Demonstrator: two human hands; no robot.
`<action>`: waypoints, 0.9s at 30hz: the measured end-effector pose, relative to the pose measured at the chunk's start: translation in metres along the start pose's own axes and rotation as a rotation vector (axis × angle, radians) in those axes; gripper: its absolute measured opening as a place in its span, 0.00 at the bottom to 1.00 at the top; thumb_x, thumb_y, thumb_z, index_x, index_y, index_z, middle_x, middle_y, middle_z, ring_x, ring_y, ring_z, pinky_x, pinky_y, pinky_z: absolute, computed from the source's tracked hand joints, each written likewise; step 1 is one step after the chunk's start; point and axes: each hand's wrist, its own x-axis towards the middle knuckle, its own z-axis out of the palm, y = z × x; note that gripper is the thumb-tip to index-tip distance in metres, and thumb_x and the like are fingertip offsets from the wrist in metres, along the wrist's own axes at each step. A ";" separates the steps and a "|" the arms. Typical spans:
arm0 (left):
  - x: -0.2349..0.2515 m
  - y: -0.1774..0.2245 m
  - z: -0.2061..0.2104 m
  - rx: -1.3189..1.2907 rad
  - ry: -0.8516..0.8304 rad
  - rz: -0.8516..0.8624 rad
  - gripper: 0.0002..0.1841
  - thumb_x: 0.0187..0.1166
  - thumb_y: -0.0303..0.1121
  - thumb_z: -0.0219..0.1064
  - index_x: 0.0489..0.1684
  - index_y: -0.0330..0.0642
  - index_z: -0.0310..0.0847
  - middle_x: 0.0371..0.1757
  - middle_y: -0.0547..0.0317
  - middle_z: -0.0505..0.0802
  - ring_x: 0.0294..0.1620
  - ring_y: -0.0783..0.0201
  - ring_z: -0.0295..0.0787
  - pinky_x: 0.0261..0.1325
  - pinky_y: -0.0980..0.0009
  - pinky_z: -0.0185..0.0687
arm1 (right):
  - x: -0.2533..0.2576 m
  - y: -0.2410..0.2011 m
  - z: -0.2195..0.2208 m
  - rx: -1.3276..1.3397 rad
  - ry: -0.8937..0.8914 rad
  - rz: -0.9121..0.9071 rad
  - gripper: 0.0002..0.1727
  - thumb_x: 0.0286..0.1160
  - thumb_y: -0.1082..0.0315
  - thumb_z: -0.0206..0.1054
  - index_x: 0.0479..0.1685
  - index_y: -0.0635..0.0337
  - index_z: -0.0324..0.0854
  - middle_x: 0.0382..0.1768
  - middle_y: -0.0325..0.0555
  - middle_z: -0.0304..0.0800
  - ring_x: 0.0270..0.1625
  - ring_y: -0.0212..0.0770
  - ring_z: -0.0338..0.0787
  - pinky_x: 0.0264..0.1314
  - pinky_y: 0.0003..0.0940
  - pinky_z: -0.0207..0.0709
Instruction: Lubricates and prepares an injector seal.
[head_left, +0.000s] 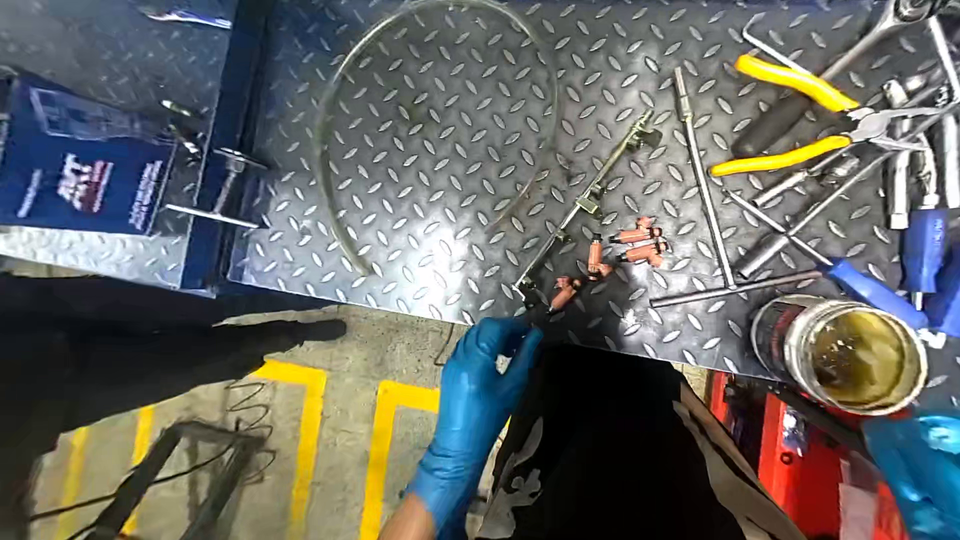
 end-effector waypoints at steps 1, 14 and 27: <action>0.008 -0.002 0.004 0.054 -0.008 0.087 0.13 0.78 0.44 0.70 0.42 0.43 0.90 0.37 0.61 0.92 0.38 0.66 0.90 0.46 0.64 0.88 | 0.001 -0.001 0.020 -0.050 0.037 0.064 0.30 0.78 0.80 0.59 0.81 0.51 0.67 0.40 0.41 0.96 0.29 0.33 0.90 0.32 0.25 0.85; 0.068 0.017 0.027 0.164 -0.200 0.309 0.19 0.69 0.38 0.72 0.55 0.37 0.87 0.43 0.50 0.93 0.44 0.50 0.91 0.47 0.49 0.84 | 0.023 0.048 0.090 -0.023 0.070 0.007 0.33 0.82 0.71 0.63 0.88 0.47 0.65 0.41 0.50 0.96 0.31 0.32 0.91 0.36 0.23 0.85; 0.088 0.125 -0.013 -1.328 -0.694 -0.055 0.11 0.82 0.30 0.68 0.58 0.40 0.88 0.44 0.47 0.95 0.39 0.61 0.94 0.46 0.69 0.93 | 0.043 0.021 0.110 0.232 0.103 -0.249 0.33 0.84 0.76 0.58 0.89 0.48 0.62 0.44 0.56 0.93 0.26 0.33 0.88 0.28 0.23 0.83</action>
